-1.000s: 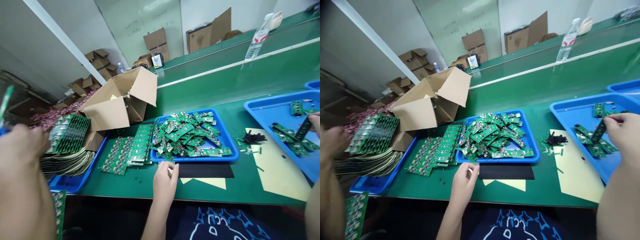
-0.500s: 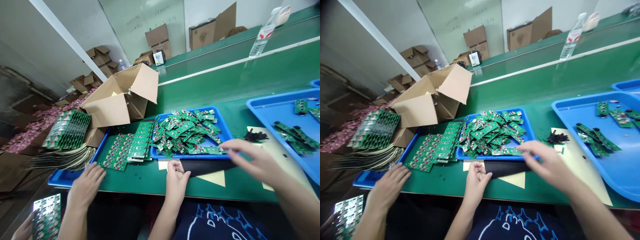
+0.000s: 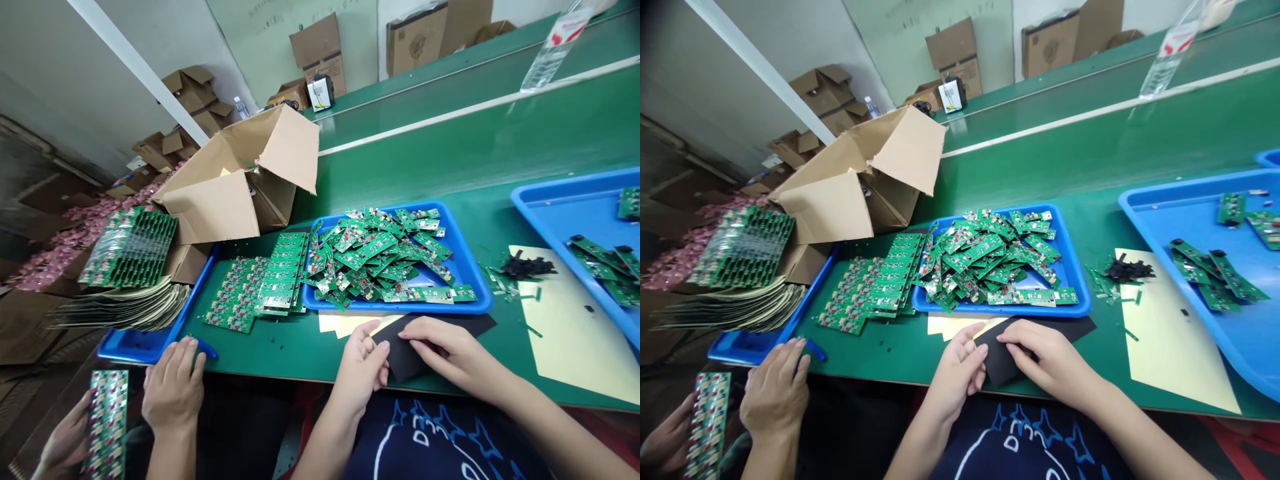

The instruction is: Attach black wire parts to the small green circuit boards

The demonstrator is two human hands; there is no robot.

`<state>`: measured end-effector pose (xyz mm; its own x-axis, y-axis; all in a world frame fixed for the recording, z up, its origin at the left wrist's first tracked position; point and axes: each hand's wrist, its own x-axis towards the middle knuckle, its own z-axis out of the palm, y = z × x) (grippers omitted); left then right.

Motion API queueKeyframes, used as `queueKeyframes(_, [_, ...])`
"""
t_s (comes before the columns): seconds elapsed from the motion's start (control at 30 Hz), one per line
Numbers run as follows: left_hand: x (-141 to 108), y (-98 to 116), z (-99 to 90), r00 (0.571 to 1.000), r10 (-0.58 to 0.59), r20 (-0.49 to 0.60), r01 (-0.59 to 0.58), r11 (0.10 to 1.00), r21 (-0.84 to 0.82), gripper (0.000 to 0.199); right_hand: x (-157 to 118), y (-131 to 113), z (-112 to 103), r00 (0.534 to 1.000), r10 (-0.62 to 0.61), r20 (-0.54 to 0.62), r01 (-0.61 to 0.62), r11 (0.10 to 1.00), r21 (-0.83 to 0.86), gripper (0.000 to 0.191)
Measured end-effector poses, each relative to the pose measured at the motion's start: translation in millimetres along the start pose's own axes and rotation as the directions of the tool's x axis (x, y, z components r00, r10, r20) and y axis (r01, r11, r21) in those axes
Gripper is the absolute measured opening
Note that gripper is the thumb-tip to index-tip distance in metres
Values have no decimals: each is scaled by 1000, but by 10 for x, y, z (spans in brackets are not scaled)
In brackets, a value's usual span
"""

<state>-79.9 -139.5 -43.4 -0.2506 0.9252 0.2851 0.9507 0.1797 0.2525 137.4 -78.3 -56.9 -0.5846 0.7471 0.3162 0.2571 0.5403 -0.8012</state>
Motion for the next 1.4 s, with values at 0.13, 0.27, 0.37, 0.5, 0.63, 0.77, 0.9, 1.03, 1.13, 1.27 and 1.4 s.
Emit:
queueKeyframes(0.13, [-65, 402, 260, 923, 69, 380, 113, 892, -437, 37, -36, 1, 24, 999, 50, 23, -50, 999, 14, 21])
queueKeyframes(0.27, [24, 382, 137, 689, 59, 722, 623, 461, -632, 51, -59, -8, 66, 993, 76, 87, -79, 996, 29, 20])
queueKeyframes(0.37, [57, 418, 82, 659, 73, 748, 676, 379, -632, 54, -56, -14, 119, 995, 78, 64, -79, 997, 14, 21])
queueKeyframes(0.5, [17, 478, 137, 721, 145, 677, 570, 430, -700, 56, -11, -23, 199, 1000, 21, -19, -22, 996, -87, 26])
queueKeyframes(0.63, [-25, 450, 196, 746, 245, 619, 451, 498, -740, 73, 51, -28, 215, 993, -118, -7, 116, 985, -131, 27])
queueKeyframes(0.77, [-25, 411, 181, 722, 286, 630, 433, 524, -734, 75, 92, -55, 158, 966, -259, -1, 254, 950, -180, 23])
queueKeyframes(0.9, [-8, 417, 147, 695, 310, 649, 480, 472, -740, 74, 130, -99, 95, 948, -310, 67, 317, 929, -189, 21])
queueKeyframes(1.03, [13, 438, 125, 716, 272, 643, 478, 480, -736, 72, 148, -88, 94, 950, -306, 66, 313, 930, -190, 19])
queueKeyframes(1.13, [27, 451, 111, 725, 261, 637, 459, 507, -730, 60, 137, -52, 115, 960, -275, 48, 279, 945, -169, 17])
queueKeyframes(1.27, [34, 464, 112, 735, 232, 637, 443, 547, -710, 45, 96, -23, 112, 984, -171, 58, 175, 981, -83, 16])
queueKeyframes(1.4, [33, 449, 122, 747, 185, 638, 444, 577, -686, 45, 19, -5, 61, 999, -41, 14, 41, 999, 26, 14])
